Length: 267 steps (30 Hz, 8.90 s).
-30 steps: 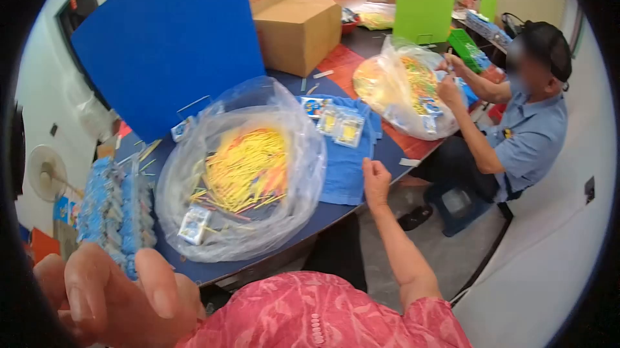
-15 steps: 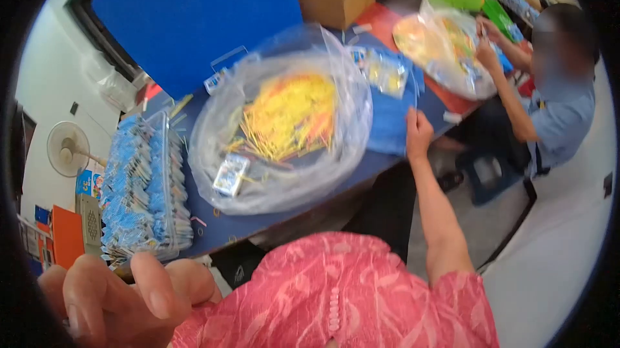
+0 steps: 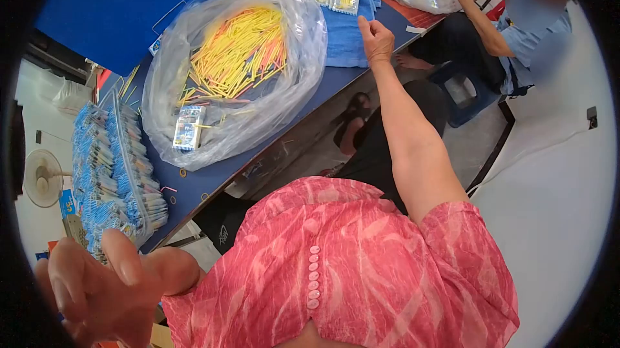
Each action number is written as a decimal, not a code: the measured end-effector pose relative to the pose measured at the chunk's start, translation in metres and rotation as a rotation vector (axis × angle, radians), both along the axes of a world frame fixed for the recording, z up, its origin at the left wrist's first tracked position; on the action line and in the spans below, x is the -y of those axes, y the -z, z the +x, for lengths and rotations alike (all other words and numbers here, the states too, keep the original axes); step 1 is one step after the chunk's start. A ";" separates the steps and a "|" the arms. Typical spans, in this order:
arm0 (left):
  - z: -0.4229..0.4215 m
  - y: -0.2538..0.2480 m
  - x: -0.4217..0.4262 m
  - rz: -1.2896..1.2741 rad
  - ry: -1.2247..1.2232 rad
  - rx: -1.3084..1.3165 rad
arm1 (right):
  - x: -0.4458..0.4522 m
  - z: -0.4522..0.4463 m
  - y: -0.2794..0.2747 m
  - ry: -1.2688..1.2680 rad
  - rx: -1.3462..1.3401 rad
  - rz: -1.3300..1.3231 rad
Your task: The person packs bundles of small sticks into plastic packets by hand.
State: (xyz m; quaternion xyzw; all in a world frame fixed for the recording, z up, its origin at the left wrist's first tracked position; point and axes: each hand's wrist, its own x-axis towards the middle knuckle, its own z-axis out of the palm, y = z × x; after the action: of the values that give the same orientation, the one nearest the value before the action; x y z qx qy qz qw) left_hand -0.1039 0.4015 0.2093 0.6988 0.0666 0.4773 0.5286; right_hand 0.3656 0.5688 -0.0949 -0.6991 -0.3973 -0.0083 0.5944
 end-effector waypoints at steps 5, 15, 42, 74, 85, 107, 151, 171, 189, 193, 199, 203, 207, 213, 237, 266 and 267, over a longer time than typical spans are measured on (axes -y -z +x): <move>-0.001 0.000 0.010 0.049 -0.109 0.007 | -0.019 0.007 0.000 0.111 -0.278 0.112; -0.007 -0.003 -0.070 0.132 -0.169 -0.026 | -0.016 -0.099 -0.114 -0.393 -0.244 0.191; 0.014 0.181 -0.170 -0.466 -0.630 -0.224 | -0.143 -0.223 -0.089 -1.040 0.821 -0.372; 0.136 0.217 -0.285 -0.967 0.061 -0.231 | -0.110 -0.160 -0.097 -1.071 -0.012 -0.546; 0.148 0.224 -0.264 -1.137 -0.211 -0.171 | -0.072 -0.178 -0.128 -0.939 0.603 -0.602; 0.138 0.229 -0.243 -1.252 0.119 -0.103 | -0.063 -0.172 -0.112 -1.205 0.429 0.058; -0.066 0.252 -0.208 -0.315 -1.085 -0.855 | -0.066 -0.209 -0.050 -0.976 0.723 -0.063; -0.036 0.215 -0.196 0.718 -1.335 -1.042 | -0.062 -0.208 -0.065 -1.019 0.610 -0.067; 0.045 0.202 -0.198 -0.633 -0.476 -0.327 | -0.055 -0.203 -0.104 -1.512 -0.186 -0.479; 0.050 0.208 -0.204 -0.618 -0.469 -0.393 | -0.060 -0.195 -0.108 -1.455 -0.167 -0.451; 0.044 0.220 -0.212 -0.477 -0.543 -0.421 | -0.066 -0.190 -0.107 -1.401 -0.126 -0.337; 0.040 0.218 -0.212 -0.511 -0.491 -0.449 | -0.060 -0.193 -0.108 -1.441 -0.115 -0.534; 0.058 0.206 -0.207 -0.723 -0.414 -0.217 | -0.061 -0.198 -0.101 -1.454 -0.187 -0.455; 0.062 0.217 -0.207 -0.688 -0.500 -0.199 | -0.063 -0.194 -0.102 -1.383 -0.135 -0.409; 0.060 0.228 -0.210 -0.663 -0.412 -0.384 | -0.066 -0.184 -0.130 -1.208 -0.771 -0.393; 0.062 0.240 -0.212 -0.748 -0.278 -0.437 | -0.061 -0.193 -0.118 -1.166 0.241 -0.040; 0.064 0.242 -0.212 -0.772 -0.300 -0.386 | -0.060 -0.194 -0.120 -1.181 0.313 -0.006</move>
State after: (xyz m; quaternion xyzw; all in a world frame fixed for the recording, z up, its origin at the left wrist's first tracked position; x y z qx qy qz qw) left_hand -0.0396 0.6133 -0.0324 0.5094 0.4373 0.3499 0.6533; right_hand 0.1713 0.6291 0.0247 -0.3530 -0.8004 0.2210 0.4311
